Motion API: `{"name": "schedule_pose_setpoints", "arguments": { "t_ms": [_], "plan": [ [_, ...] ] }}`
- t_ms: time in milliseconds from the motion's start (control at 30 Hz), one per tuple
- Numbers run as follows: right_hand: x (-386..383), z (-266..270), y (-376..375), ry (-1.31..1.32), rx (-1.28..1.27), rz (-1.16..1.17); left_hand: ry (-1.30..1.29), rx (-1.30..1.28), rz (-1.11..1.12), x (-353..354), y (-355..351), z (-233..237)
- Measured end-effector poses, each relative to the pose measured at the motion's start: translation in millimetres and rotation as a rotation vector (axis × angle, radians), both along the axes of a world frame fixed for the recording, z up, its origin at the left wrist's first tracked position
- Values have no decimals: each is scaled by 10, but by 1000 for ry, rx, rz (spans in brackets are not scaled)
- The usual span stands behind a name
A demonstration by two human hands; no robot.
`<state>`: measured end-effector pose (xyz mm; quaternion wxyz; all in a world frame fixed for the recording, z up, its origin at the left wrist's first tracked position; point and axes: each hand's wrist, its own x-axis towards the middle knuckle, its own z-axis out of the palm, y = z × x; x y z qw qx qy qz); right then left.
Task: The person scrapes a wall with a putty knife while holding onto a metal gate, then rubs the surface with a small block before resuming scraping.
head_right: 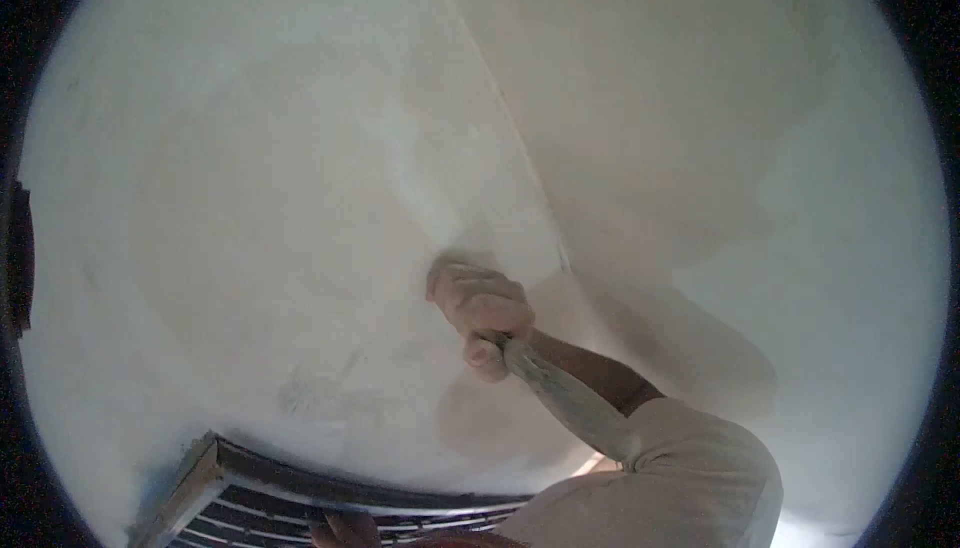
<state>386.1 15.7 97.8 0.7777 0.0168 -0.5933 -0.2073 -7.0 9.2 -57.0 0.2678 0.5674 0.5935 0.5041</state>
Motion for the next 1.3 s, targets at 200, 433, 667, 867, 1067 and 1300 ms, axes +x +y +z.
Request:
{"name": "schedule_pose_setpoints", "arguments": {
  "t_ms": [200, 433, 667, 867, 1067, 1300],
  "plan": [
    [110, -10, -126, -134, -166, -88, 286, 192, 177, 230, -127, 281],
    [-40, -94, -707, -167, 19, 16, 192, 399, 352, 303, -256, 413],
    [14, -303, -296, -68, -210, -11, 81, 349, 320, 292, -301, 323],
    [-100, -509, 7, -172, -264, 169, 321, 414, 332, 123, -294, 332],
    [1, -481, -232, -345, -436, 29, 132, 322, 205, 46, -281, 327],
    [36, -346, -509, -286, -641, 297, 306, 403, 270, 90, -337, 443]
  ]
}}
